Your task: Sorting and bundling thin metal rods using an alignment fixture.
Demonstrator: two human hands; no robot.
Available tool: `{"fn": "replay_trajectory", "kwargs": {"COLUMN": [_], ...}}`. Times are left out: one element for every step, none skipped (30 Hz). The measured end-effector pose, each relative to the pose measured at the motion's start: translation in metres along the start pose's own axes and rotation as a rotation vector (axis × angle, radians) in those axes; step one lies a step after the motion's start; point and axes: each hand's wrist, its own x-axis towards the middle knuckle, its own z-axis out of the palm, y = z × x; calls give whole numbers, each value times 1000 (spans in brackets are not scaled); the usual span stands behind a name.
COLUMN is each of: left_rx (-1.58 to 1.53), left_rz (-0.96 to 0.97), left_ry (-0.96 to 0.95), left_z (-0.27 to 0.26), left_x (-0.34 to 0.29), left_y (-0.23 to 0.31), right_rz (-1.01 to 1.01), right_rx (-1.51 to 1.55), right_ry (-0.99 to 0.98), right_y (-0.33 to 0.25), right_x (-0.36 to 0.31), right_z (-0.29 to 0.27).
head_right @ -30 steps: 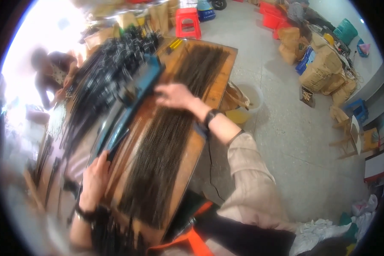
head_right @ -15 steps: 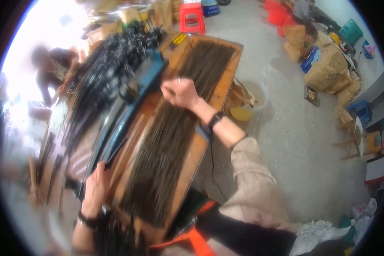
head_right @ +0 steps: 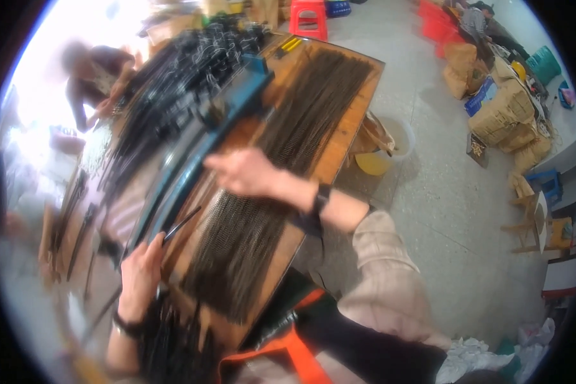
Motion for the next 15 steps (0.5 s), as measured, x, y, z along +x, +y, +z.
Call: {"fn": "replay_trajectory", "kwargs": {"left_rx": [-12,-25,-30,-16,-1,15,15,20,25,30,34,57,80,97,95], "left_rz": [-18,-37,-51,-60,-72,-78,-92,-64,-37,-10,-26,-60,-94,-131,-149], "left_ry": [22,42,28,47,65,82,72,77,84,91,89,120,151,178,173], "left_z": [-1,-1,-6,-14,-21,-25,-26,-26,-26,-25,-28,-32,-36,-39,-39], "left_x": [-6,-13,-22,-27,-33,-38,-40,-42,-44,-50,-59,-69,-78,-88,-95], "left_y": [0,-1,-2,-4,-7,-10,-10,-9,-8,-9,-14,-20,-26,-27,-25], "right_rz": [-129,-133,-112,-93,-70,-68,-110,-151,-194,-196,-240,-284,-327,-332,-318], "right_rx": [127,140,348,555,763,777,656,534,413,426,398,369,340,353,367], "right_ry": [-63,-77,-68,-58,-48,-57,-23,11,46,36,67,98,129,116,179], "right_y": [-26,-36,-46,-52,-58,-68,-81,-94,-103,-104,-95,-87,-86,-97,-112], "right_x": [2,4,3,5,5,7,9,11,12,12,17,22,26,26,29], "right_z": [-6,-8,-10,-10,-8,-3,5,13,20,25,27,29,34,41,49]}}
